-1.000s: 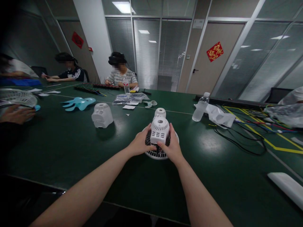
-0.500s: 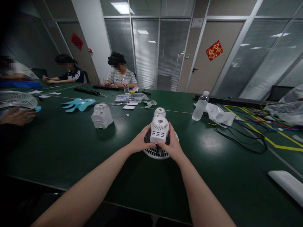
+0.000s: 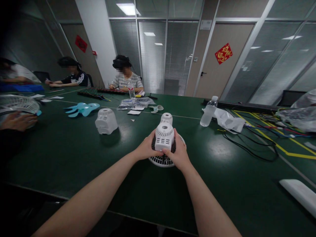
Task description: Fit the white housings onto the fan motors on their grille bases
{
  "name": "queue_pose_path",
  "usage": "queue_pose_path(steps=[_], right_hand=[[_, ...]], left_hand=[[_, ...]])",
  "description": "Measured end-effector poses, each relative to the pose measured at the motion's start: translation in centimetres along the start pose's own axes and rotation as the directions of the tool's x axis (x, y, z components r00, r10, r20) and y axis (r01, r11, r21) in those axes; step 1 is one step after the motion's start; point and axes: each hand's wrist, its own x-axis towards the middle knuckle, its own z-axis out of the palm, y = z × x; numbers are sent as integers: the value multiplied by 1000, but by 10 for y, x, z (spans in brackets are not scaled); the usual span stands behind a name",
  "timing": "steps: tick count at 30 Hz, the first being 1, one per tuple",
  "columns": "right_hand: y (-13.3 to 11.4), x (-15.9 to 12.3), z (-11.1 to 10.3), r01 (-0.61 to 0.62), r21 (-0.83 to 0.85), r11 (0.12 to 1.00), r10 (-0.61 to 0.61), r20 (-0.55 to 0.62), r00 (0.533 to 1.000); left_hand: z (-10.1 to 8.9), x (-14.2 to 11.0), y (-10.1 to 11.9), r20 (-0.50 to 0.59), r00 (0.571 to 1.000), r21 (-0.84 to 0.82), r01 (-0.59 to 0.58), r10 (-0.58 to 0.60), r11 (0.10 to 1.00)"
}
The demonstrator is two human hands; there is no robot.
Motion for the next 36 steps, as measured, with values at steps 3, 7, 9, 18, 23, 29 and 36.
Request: queue_pose_path(steps=[3, 7, 9, 18, 23, 29, 36], right_hand=[[-1, -3, 1, -8, 43, 999, 8, 6, 1000], [3, -4, 2, 11, 152, 988, -14, 14, 1000], [6, -3, 3, 22, 190, 982, -26, 17, 1000], [5, -5, 5, 34, 178, 984, -38, 22, 999], [5, -6, 8, 34, 143, 989, -36, 11, 999], [6, -4, 10, -24, 149, 989, 24, 2, 1000], [3, -4, 10, 2, 169, 986, 3, -26, 1000]], left_hand=[[0, 0, 1, 0, 1000, 3, -2, 2, 1000], [0, 0, -2, 7, 1000, 40, 6, -6, 999], [0, 0, -4, 14, 1000, 67, 11, -12, 998], [-3, 1, -6, 55, 998, 92, 19, -24, 996], [-3, 2, -5, 54, 998, 107, 24, -30, 994], [-5, 2, -2, 66, 996, 109, 60, -67, 992], [-2, 0, -8, 45, 997, 111, 50, -55, 993]])
